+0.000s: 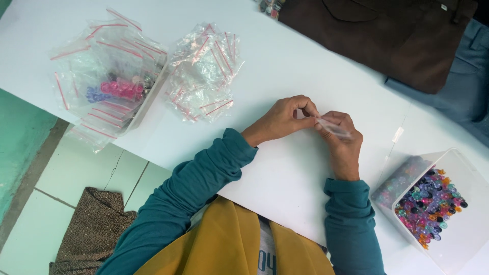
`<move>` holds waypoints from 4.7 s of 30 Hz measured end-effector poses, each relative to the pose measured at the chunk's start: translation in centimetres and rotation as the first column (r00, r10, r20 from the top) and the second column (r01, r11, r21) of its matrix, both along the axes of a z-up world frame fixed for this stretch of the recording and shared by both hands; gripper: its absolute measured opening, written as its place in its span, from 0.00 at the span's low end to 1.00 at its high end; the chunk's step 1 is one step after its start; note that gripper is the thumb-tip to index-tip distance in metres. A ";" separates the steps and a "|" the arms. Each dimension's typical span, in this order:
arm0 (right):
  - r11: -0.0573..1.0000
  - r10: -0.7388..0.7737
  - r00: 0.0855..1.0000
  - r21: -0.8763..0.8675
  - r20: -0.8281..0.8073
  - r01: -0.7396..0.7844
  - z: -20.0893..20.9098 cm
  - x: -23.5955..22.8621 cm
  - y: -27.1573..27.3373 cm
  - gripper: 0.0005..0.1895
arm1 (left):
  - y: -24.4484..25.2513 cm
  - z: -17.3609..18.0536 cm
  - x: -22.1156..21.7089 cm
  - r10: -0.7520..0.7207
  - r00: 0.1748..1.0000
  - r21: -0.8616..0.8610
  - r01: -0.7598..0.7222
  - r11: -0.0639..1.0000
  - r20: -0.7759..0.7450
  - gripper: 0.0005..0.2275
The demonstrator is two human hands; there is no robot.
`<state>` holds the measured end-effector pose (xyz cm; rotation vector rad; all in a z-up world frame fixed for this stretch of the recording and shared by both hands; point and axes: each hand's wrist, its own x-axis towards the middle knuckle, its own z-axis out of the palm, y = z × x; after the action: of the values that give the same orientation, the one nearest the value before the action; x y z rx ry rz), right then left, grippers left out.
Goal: Sorting colorful buttons from a container into small plastic bags
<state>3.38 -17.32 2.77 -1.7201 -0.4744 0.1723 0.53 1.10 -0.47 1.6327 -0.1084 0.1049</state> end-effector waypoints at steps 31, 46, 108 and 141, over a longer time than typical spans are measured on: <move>0.975 -0.131 0.990 0.177 -0.045 0.136 -0.2 -0.8 0.6 0.05 | 0.2 1.6 -0.7 -0.069 0.996 0.052 0.066 0.996 0.063 0.08; 0.965 -0.167 0.985 0.197 -0.052 0.174 -1.5 -0.1 -0.2 0.06 | -0.9 2.6 -1.4 0.040 0.993 0.082 -0.049 0.995 0.108 0.11; 0.834 0.517 0.825 0.082 0.227 -0.545 7.0 -11.6 34.3 0.09 | 28.2 10.6 -23.7 0.733 0.417 0.419 -0.886 0.197 0.537 0.03; 0.781 -0.237 0.960 -0.560 0.146 0.278 13.1 -7.0 -22.9 0.17 | -16.2 10.2 0.6 -0.628 0.736 0.672 0.334 0.661 0.253 0.08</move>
<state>-3.61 -40.22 15.86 -2.3800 -0.2337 0.0580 1.13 -15.14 9.77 2.1107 -1.0718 0.0357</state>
